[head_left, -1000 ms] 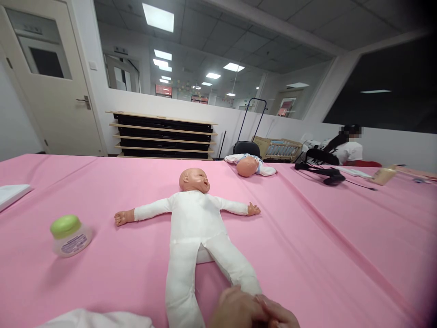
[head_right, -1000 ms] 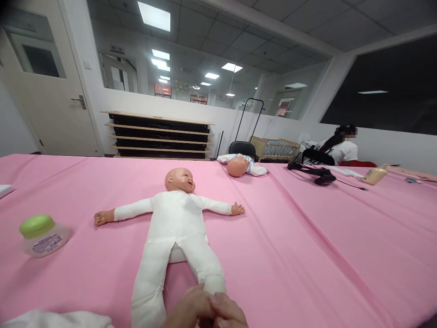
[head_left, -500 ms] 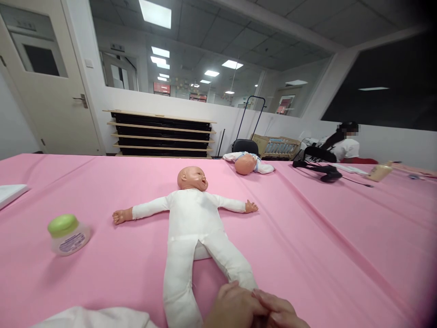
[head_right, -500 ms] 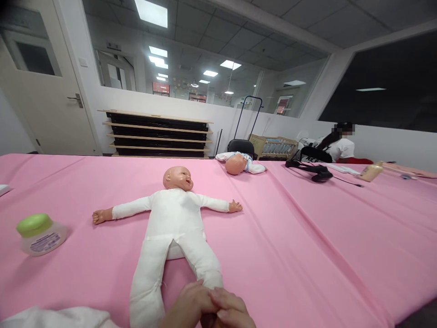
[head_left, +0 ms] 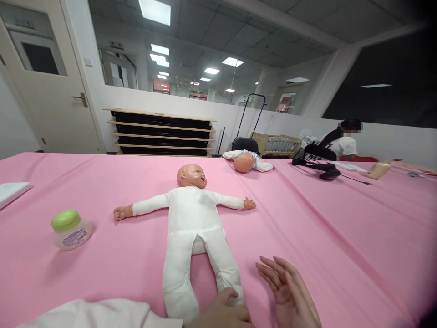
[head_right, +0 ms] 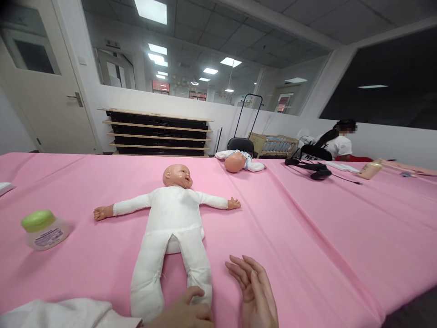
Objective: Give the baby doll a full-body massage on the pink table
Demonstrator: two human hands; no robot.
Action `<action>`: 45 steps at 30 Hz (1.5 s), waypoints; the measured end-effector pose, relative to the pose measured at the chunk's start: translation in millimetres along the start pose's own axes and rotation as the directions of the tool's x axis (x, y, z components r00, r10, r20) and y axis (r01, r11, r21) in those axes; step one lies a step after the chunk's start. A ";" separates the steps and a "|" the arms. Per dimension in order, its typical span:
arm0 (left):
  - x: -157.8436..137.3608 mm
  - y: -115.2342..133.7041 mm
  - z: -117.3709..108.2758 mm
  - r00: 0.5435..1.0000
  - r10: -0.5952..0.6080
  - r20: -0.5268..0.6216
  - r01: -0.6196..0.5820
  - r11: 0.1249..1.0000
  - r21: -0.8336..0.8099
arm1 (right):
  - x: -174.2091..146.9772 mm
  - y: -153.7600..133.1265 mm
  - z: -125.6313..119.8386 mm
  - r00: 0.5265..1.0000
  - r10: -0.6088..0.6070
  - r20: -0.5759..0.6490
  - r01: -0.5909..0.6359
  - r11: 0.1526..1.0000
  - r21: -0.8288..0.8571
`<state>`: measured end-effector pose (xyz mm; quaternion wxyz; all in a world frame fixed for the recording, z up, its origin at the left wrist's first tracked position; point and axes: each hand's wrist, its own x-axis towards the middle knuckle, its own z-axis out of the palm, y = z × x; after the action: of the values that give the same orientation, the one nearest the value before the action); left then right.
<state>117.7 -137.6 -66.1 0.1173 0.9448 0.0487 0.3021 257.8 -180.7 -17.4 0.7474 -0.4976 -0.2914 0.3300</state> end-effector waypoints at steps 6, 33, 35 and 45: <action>0.7 4.4 -9.8 0.998 -0.004 0.069 0.001 0.999 0.049 | -4.3 -4.1 5.3 0.995 0.028 0.093 -0.009 0.980 -0.198; -66.5 -128.1 -126.6 0.617 -0.755 -0.220 0.771 0.636 -0.021 | 140.3 73.1 118.7 0.830 0.007 0.557 0.330 0.799 -0.503; -66.5 -128.8 -126.6 0.622 -0.753 -0.216 0.769 0.639 -0.013 | 139.0 70.4 116.0 0.820 0.007 0.572 0.341 0.797 -0.499; -69.5 -131.1 -126.1 0.639 -0.740 -0.210 0.758 0.652 0.006 | 147.4 82.4 112.8 0.889 -0.066 0.453 0.332 0.773 -0.540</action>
<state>-15.0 2.2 -38.3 0.1827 0.8107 0.4607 0.3117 245.1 20.6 -41.0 0.5023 -0.5944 -0.5831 0.2333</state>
